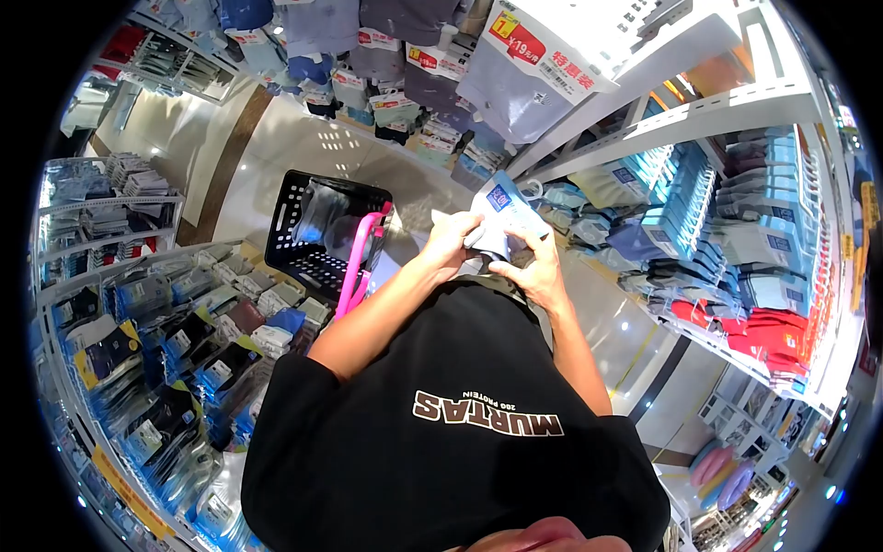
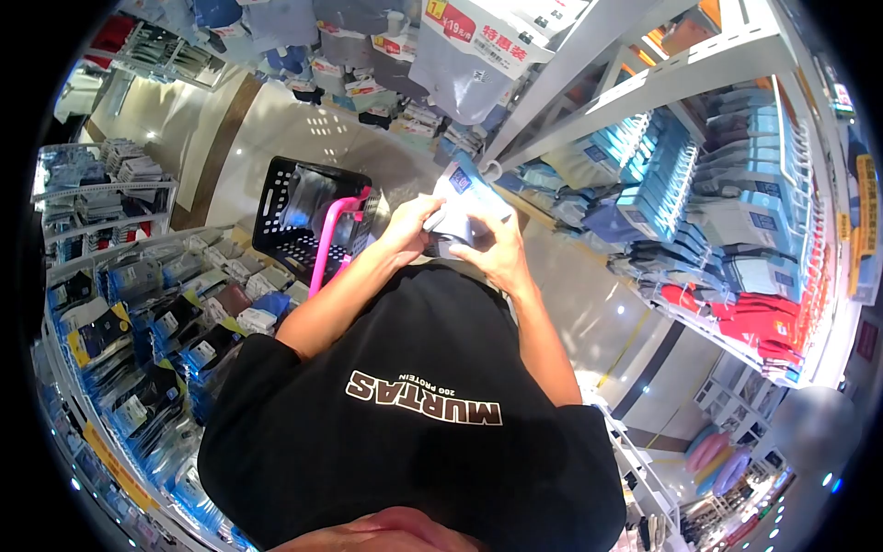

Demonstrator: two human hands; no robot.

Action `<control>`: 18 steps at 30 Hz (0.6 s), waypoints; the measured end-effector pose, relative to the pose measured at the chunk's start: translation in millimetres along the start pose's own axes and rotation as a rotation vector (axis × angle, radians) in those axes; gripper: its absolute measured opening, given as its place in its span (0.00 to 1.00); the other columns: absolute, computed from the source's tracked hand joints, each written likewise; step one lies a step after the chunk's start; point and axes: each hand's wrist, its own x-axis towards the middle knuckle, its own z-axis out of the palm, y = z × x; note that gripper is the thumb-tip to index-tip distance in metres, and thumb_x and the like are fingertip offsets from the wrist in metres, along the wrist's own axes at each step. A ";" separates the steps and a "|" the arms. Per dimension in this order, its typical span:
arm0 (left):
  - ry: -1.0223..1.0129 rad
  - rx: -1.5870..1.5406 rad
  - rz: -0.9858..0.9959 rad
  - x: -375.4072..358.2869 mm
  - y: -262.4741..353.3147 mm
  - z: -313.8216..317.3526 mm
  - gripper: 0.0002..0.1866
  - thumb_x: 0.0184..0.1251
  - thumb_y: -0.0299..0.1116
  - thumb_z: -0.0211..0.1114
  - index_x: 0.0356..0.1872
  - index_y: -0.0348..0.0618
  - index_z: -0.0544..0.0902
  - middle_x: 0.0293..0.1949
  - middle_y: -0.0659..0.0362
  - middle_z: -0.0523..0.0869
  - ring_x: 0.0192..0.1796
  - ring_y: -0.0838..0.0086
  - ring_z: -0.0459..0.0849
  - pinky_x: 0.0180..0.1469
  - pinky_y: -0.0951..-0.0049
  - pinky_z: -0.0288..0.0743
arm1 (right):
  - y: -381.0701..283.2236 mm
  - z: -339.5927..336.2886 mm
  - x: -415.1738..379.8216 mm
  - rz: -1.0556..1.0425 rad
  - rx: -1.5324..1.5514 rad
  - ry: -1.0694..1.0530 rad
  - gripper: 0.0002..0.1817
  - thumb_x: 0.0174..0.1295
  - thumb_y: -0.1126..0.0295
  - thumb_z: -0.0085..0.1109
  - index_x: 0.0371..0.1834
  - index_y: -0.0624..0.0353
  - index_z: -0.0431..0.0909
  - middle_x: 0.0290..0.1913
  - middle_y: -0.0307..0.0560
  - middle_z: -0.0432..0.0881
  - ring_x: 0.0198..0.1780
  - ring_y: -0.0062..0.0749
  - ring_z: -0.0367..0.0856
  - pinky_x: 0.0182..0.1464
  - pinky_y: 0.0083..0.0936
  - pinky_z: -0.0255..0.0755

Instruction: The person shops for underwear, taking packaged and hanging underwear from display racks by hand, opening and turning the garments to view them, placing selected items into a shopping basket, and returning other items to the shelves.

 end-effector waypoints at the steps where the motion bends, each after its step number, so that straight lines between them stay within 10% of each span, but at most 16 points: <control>1: -0.043 -0.016 -0.004 -0.3 -0.5 -2.0 0.09 0.73 0.36 0.63 0.44 0.41 0.79 0.40 0.59 0.85 0.40 0.73 0.86 0.44 0.68 0.83 | 1.1 2.0 1.0 -0.020 -0.011 0.009 0.21 0.51 0.66 0.78 0.50 0.53 0.85 0.52 0.54 0.75 0.55 0.44 0.77 0.58 0.35 0.73; 11: -0.277 0.194 0.163 -2.9 -13.2 -0.7 0.25 0.69 0.36 0.68 0.62 0.36 0.73 0.51 0.57 0.84 0.51 0.70 0.86 0.46 0.72 0.82 | 28.3 10.9 3.8 0.104 0.138 0.180 0.14 0.59 0.67 0.70 0.44 0.64 0.86 0.43 0.50 0.84 0.45 0.35 0.82 0.49 0.29 0.75; 18: -0.190 0.160 0.122 2.5 -19.0 -1.7 0.25 0.70 0.36 0.69 0.61 0.35 0.70 0.42 0.55 0.82 0.38 0.75 0.86 0.39 0.77 0.82 | 25.8 8.9 -2.2 0.211 0.186 0.153 0.13 0.60 0.65 0.70 0.42 0.65 0.86 0.41 0.47 0.82 0.42 0.31 0.81 0.46 0.27 0.74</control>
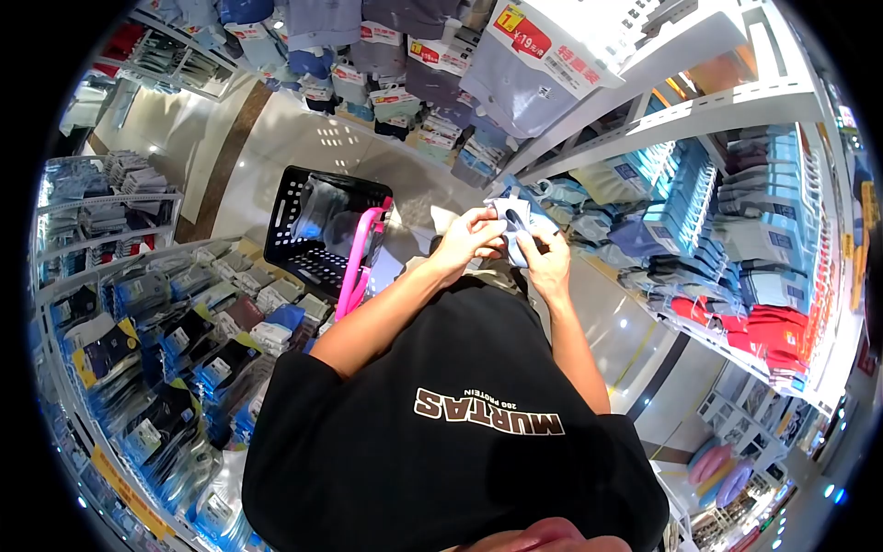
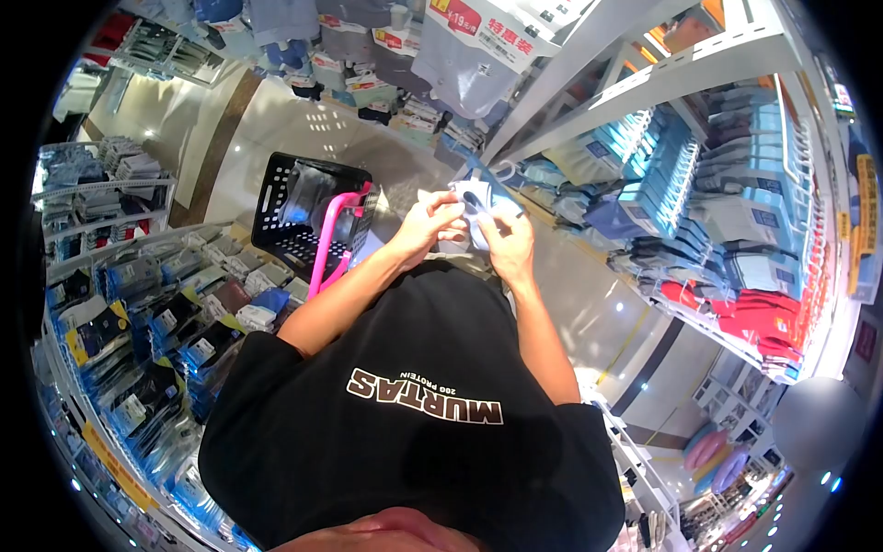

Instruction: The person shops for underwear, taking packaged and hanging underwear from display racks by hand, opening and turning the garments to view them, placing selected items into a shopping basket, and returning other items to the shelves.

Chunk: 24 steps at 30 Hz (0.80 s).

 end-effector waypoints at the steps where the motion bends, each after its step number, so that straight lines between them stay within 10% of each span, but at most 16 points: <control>1: -0.004 0.018 -0.012 0.8 1.2 1.3 0.25 0.69 0.36 0.69 0.61 0.35 0.70 0.41 0.55 0.82 0.38 0.76 0.85 0.38 0.77 0.81 | -0.3 0.4 -1.3 -0.009 -0.016 0.018 0.13 0.60 0.66 0.70 0.41 0.65 0.86 0.40 0.47 0.82 0.42 0.33 0.82 0.46 0.28 0.74; 7: 0.124 0.138 0.025 -3.1 6.2 19.8 0.19 0.67 0.28 0.66 0.57 0.34 0.75 0.39 0.59 0.83 0.33 0.82 0.79 0.32 0.82 0.72 | 3.2 1.8 -3.2 -0.311 -0.183 0.085 0.14 0.61 0.66 0.70 0.41 0.67 0.86 0.40 0.46 0.80 0.40 0.30 0.82 0.41 0.27 0.75; 13: 0.139 0.338 0.038 -0.7 4.5 9.8 0.18 0.64 0.26 0.61 0.55 0.33 0.77 0.41 0.60 0.83 0.37 0.84 0.79 0.35 0.82 0.71 | 6.8 -2.7 4.3 0.036 0.042 0.060 0.12 0.63 0.65 0.68 0.38 0.65 0.86 0.30 0.40 0.83 0.30 0.20 0.78 0.33 0.21 0.71; 24: 0.081 0.218 0.008 2.3 -9.5 -8.9 0.15 0.68 0.31 0.61 0.52 0.38 0.76 0.40 0.59 0.83 0.38 0.77 0.84 0.37 0.76 0.79 | 23.2 -0.2 2.5 -0.015 0.070 0.065 0.15 0.68 0.62 0.64 0.36 0.66 0.84 0.26 0.30 0.76 0.30 0.14 0.69 0.33 0.17 0.64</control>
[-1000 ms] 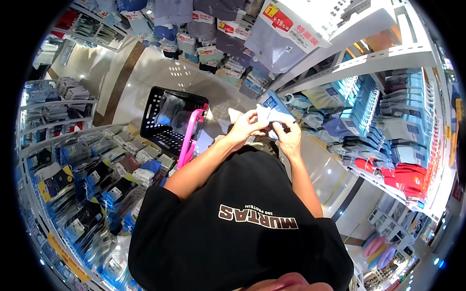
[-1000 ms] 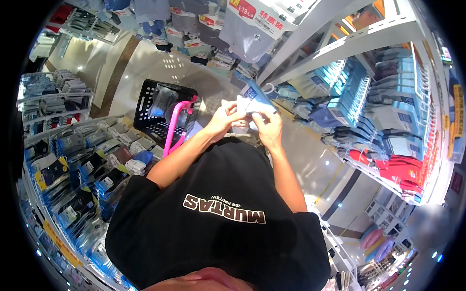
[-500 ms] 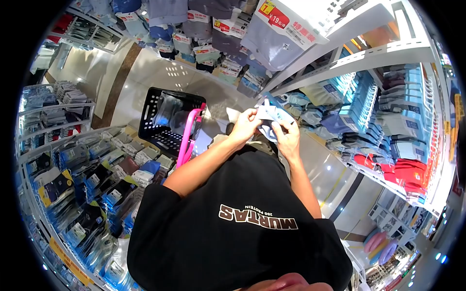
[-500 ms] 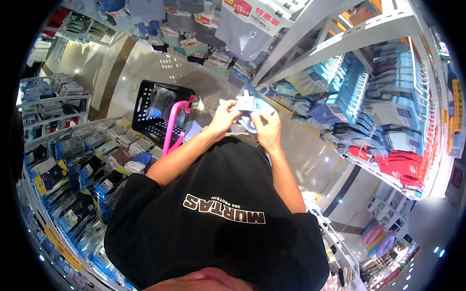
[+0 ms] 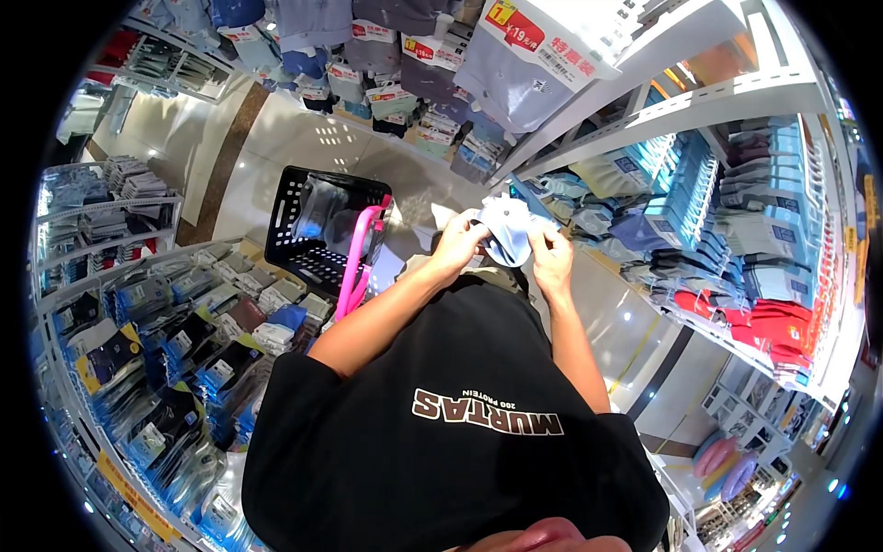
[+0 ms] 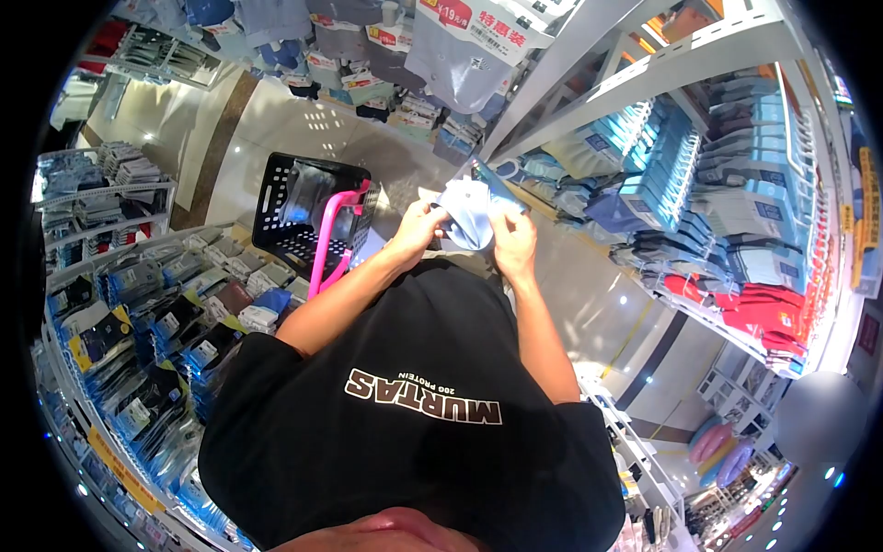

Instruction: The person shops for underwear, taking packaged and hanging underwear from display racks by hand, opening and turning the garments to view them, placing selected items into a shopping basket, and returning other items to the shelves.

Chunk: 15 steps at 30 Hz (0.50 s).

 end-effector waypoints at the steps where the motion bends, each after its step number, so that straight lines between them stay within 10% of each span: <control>1: -0.021 -0.004 -0.007 0.8 -1.6 -1.3 0.16 0.67 0.32 0.62 0.53 0.38 0.76 0.41 0.58 0.83 0.39 0.77 0.84 0.38 0.77 0.79 | 1.0 -0.8 0.1 -0.004 -0.004 0.001 0.15 0.68 0.62 0.64 0.35 0.66 0.84 0.26 0.30 0.76 0.30 0.14 0.69 0.33 0.17 0.64; 7: -0.050 0.032 0.013 -4.0 4.1 8.4 0.31 0.61 0.42 0.73 0.59 0.35 0.72 0.44 0.56 0.82 0.39 0.78 0.83 0.38 0.77 0.78 | -8.2 -4.3 -2.1 -0.099 -0.142 0.032 0.13 0.65 0.63 0.67 0.37 0.65 0.85 0.29 0.37 0.78 0.33 0.21 0.74 0.37 0.22 0.68; 11: -0.016 0.133 0.021 -4.5 6.4 14.1 0.25 0.62 0.43 0.73 0.55 0.40 0.79 0.42 0.63 0.85 0.39 0.82 0.81 0.38 0.80 0.73 | -30.2 -3.5 -9.0 -0.173 -0.281 -0.009 0.12 0.60 0.62 0.69 0.40 0.59 0.87 0.44 0.54 0.81 0.42 0.44 0.84 0.46 0.33 0.76; 15: 0.021 0.124 0.070 -8.0 14.7 20.7 0.24 0.62 0.38 0.73 0.54 0.36 0.76 0.38 0.61 0.83 0.35 0.82 0.79 0.35 0.80 0.73 | -36.7 -5.8 -9.8 -0.245 -0.313 -0.063 0.10 0.60 0.63 0.70 0.39 0.57 0.88 0.46 0.54 0.80 0.42 0.43 0.84 0.45 0.34 0.76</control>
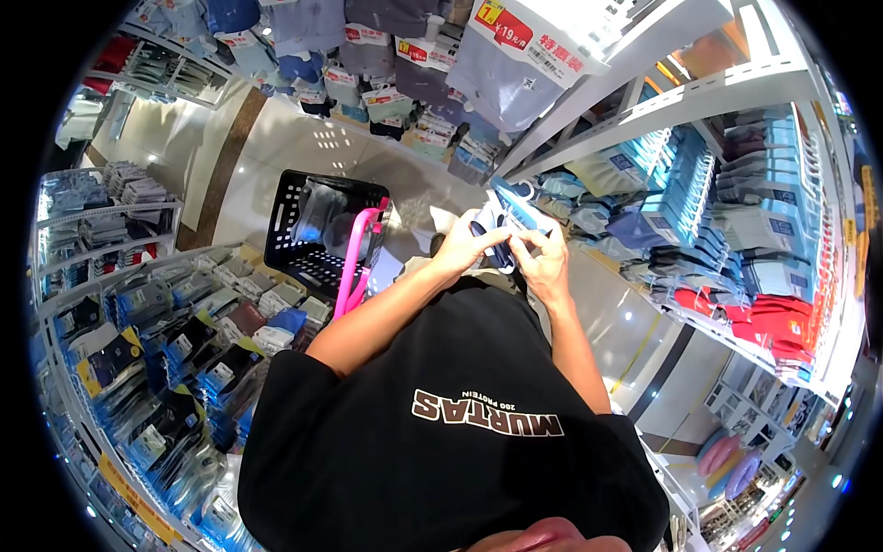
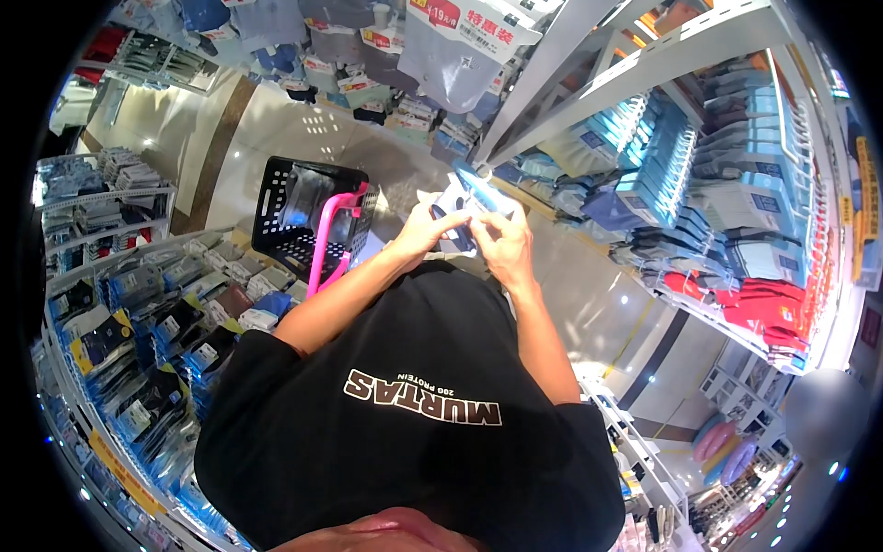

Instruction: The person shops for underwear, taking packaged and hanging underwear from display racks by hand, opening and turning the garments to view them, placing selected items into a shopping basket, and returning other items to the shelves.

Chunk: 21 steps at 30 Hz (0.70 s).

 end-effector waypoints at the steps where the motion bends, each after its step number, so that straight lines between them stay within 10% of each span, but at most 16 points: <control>1: 0.009 0.015 0.003 0.3 -1.0 -0.1 0.22 0.62 0.36 0.72 0.53 0.36 0.77 0.37 0.62 0.83 0.35 0.83 0.79 0.35 0.80 0.73 | 0.9 0.7 -0.4 -0.008 -0.008 0.012 0.10 0.59 0.64 0.70 0.39 0.57 0.88 0.45 0.54 0.80 0.41 0.43 0.84 0.44 0.33 0.76; 11: 0.080 -0.023 -0.076 1.1 -13.0 -7.8 0.11 0.70 0.31 0.59 0.50 0.42 0.80 0.36 0.65 0.84 0.34 0.84 0.79 0.33 0.82 0.70 | 31.5 4.5 -0.5 0.101 0.142 0.077 0.08 0.60 0.71 0.69 0.36 0.65 0.86 0.27 0.39 0.83 0.25 0.19 0.76 0.29 0.20 0.69; 20: 0.198 0.076 -0.006 15.6 -56.6 -31.3 0.24 0.65 0.27 0.62 0.63 0.39 0.73 0.54 0.56 0.82 0.52 0.73 0.81 0.50 0.74 0.75 | 45.2 -0.2 2.6 0.304 0.434 0.232 0.09 0.60 0.72 0.65 0.42 0.62 0.87 0.30 0.36 0.85 0.29 0.17 0.76 0.34 0.19 0.70; 21: 0.265 0.144 0.057 17.2 -61.8 -32.5 0.26 0.64 0.26 0.62 0.65 0.40 0.72 0.58 0.54 0.80 0.56 0.72 0.80 0.52 0.73 0.75 | 41.7 -7.0 2.5 0.408 0.414 0.157 0.15 0.60 0.74 0.64 0.50 0.62 0.85 0.39 0.40 0.86 0.42 0.23 0.82 0.48 0.23 0.74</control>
